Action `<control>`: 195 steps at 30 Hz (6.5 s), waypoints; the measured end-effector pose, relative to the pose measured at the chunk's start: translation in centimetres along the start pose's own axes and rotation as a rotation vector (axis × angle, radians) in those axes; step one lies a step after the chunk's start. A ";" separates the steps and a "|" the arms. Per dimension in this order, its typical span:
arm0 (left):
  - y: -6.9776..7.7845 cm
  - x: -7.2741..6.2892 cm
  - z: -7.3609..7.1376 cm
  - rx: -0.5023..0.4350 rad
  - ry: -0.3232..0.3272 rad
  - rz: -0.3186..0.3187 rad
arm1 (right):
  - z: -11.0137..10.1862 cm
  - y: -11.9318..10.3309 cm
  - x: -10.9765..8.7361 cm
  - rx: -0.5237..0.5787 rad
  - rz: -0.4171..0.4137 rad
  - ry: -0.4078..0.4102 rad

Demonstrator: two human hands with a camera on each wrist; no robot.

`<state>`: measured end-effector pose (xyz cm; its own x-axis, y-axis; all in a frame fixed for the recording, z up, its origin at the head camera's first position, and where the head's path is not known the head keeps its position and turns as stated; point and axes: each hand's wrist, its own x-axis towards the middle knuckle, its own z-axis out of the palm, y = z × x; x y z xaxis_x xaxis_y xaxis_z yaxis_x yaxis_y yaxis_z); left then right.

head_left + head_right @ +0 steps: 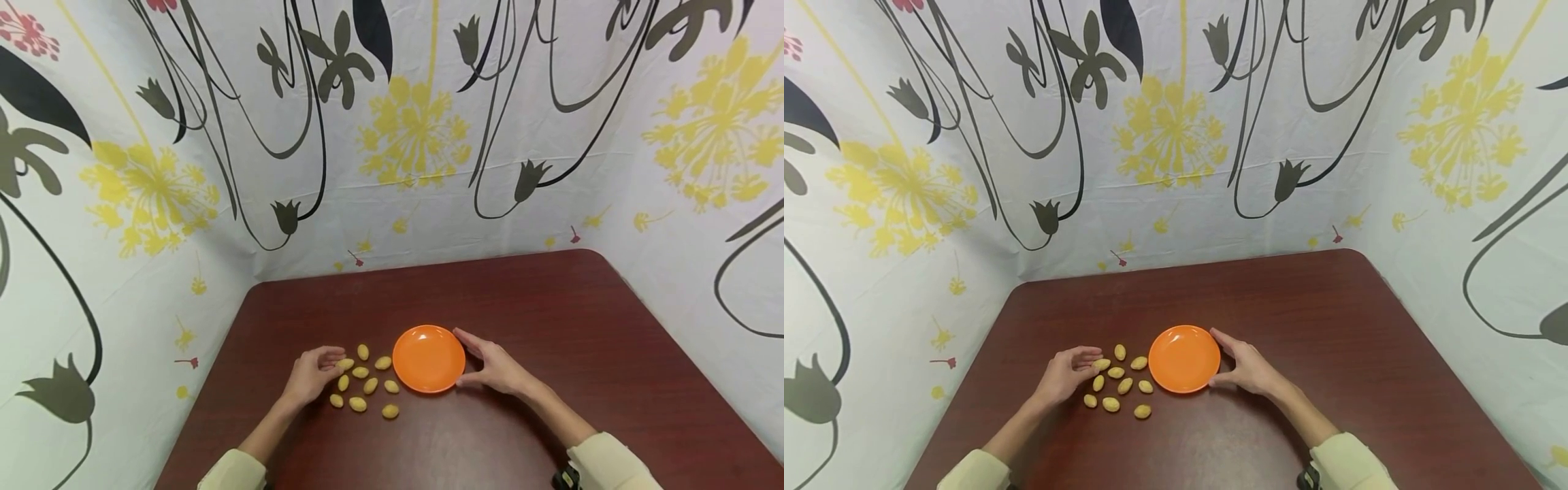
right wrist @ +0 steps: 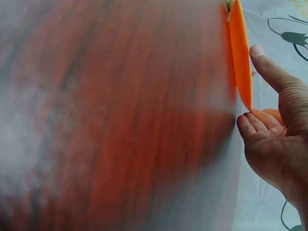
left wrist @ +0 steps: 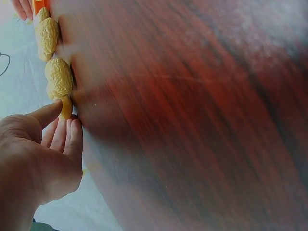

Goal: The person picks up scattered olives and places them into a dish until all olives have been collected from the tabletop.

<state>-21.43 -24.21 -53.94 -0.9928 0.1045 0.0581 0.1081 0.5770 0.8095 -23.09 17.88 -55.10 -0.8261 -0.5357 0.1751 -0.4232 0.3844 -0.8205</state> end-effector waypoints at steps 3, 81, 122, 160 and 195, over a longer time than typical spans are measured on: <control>0.0 0.0 0.1 -0.001 0.001 -0.006 | 0.0 0.0 0.0 0.016 0.006 -0.004; 9.2 7.5 11.4 -0.085 -0.144 0.109 | -0.1 0.1 0.0 0.034 0.015 -0.031; 9.7 7.3 14.5 -0.067 -0.123 0.089 | 0.0 0.4 0.1 0.005 0.021 -0.033; 7.3 5.0 4.7 -0.176 -0.097 0.181 | -0.1 0.2 -0.1 0.027 0.002 -0.027; 3.9 2.2 4.8 -0.023 -0.228 0.119 | 0.0 0.0 -0.2 0.031 0.017 -0.029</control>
<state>-22.94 -17.85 -53.45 -0.9357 0.3522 0.0228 0.2199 0.5313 0.8182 -22.95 17.99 -55.08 -0.8219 -0.5509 0.1450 -0.3966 0.3705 -0.8399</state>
